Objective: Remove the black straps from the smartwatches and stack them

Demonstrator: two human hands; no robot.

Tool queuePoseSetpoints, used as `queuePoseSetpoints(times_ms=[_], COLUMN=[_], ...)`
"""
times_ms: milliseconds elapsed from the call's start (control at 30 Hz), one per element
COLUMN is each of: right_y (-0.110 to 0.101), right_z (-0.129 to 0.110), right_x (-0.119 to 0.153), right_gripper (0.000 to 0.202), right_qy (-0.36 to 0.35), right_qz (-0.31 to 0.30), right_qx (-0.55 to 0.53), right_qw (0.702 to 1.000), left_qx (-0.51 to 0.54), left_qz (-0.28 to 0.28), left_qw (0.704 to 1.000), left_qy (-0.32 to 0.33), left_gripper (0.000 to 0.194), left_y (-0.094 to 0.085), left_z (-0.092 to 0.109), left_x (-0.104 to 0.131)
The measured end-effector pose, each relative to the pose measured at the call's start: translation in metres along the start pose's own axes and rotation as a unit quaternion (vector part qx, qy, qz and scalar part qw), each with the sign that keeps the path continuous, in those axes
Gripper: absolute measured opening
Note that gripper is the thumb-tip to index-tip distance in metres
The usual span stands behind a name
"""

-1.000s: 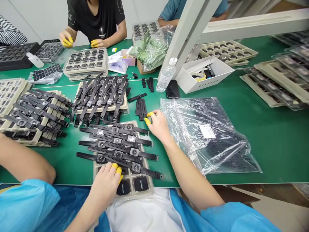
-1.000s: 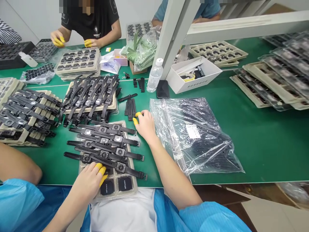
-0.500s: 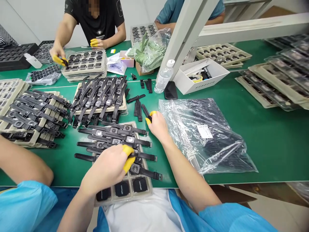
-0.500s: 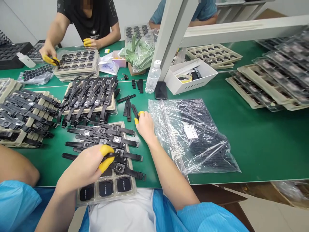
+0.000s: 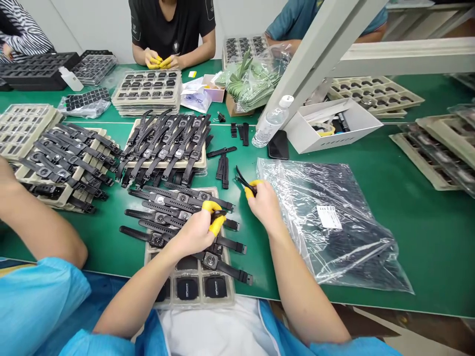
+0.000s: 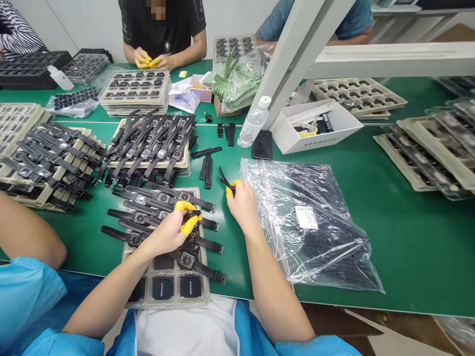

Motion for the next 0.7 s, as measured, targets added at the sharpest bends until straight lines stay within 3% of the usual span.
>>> queuePoseSetpoints(times_ms=[100, 167, 233, 367, 433, 533, 700], right_y=[-0.022, -0.034, -0.037, -0.024, -0.017, -0.012, -0.010], right_z=[-0.015, -0.031, -0.051, -0.089, -0.101, -0.107, -0.102], right_x=[0.004, 0.012, 0.023, 0.050, 0.059, 0.061, 0.059], right_gripper=[0.017, 0.022, 0.025, 0.032, 0.035, 0.036, 0.032], right_qy=[-0.011, -0.002, 0.019, 0.023, 0.034, 0.042, 0.030], right_qz=[0.115, 0.145, 0.076, -0.249, -0.329, -0.355, -0.339], right_qx=[-0.170, -0.281, -0.391, -0.563, -0.587, -0.592, -0.593], right_qw=[0.979, 0.949, 0.917, 0.787, 0.739, 0.722, 0.730], left_qx=[0.025, 0.048, 0.064, 0.051, 0.026, -0.016, -0.048], left_qz=[0.052, 0.077, 0.098, 0.148, 0.158, 0.148, 0.140], left_qw=[0.998, 0.996, 0.992, 0.981, 0.975, 0.965, 0.956], left_qy=[0.002, 0.023, 0.053, 0.117, 0.157, 0.218, 0.253], left_gripper=[0.026, 0.028, 0.030, 0.035, 0.046, 0.061, 0.062], left_y=[-0.006, -0.008, -0.009, -0.013, -0.016, -0.022, -0.027], left_z=[-0.008, -0.013, -0.016, -0.017, -0.015, -0.012, -0.012], left_x=[-0.005, -0.008, -0.010, -0.010, -0.009, -0.008, -0.008])
Point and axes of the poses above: each hand's wrist, its own x-axis away from the middle knuckle, its own y-axis out of the palm, z = x × y, the point moved 1 cm from there along -x, towards the middle knuckle, and after that the axes turned 4 degrees about -y, right-handed, at the moved point
